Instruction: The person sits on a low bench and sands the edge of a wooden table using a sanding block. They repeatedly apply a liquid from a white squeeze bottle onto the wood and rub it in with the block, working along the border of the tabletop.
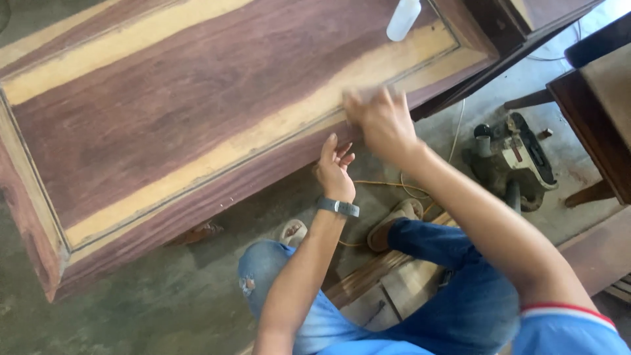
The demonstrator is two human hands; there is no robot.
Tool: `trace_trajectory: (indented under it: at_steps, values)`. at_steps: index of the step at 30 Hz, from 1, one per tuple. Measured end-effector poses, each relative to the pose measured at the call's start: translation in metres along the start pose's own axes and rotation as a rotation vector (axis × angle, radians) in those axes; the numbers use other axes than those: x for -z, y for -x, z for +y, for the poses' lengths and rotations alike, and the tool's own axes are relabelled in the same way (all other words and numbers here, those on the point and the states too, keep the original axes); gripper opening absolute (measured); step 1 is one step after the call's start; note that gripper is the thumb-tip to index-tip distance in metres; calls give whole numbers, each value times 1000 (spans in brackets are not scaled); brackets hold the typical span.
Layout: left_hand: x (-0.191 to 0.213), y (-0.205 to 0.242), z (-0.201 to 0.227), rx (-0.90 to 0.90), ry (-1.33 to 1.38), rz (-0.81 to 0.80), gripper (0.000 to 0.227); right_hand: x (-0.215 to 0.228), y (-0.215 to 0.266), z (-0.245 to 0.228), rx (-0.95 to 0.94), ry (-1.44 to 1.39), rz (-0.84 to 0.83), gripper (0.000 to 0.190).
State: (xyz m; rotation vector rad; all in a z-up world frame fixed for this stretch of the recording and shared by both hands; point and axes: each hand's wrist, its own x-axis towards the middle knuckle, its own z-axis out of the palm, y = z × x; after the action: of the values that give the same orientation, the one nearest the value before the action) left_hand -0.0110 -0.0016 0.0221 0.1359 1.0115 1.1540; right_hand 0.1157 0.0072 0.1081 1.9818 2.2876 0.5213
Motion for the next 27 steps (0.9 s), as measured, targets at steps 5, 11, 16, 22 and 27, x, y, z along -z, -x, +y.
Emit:
trace_trajectory:
  at_steps: [5,11,16,22,27]
  values:
    - [3,0,-2,32,-47,-21,39,6,-14,-1,29,-42,7,48]
    - [-1,-14,-13,-25,-11,-8,33,18,-18,-5,19,-139,-13,61]
    - [-6,11,9,15,-40,-13,33,26,-29,-14,25,-84,92,46]
    - [-8,-2,-1,0,-21,17,29,30,5,-20,34,-55,24,62]
    - [-1,-1,-1,5,-88,-29,36,18,-34,-16,26,-64,198,51]
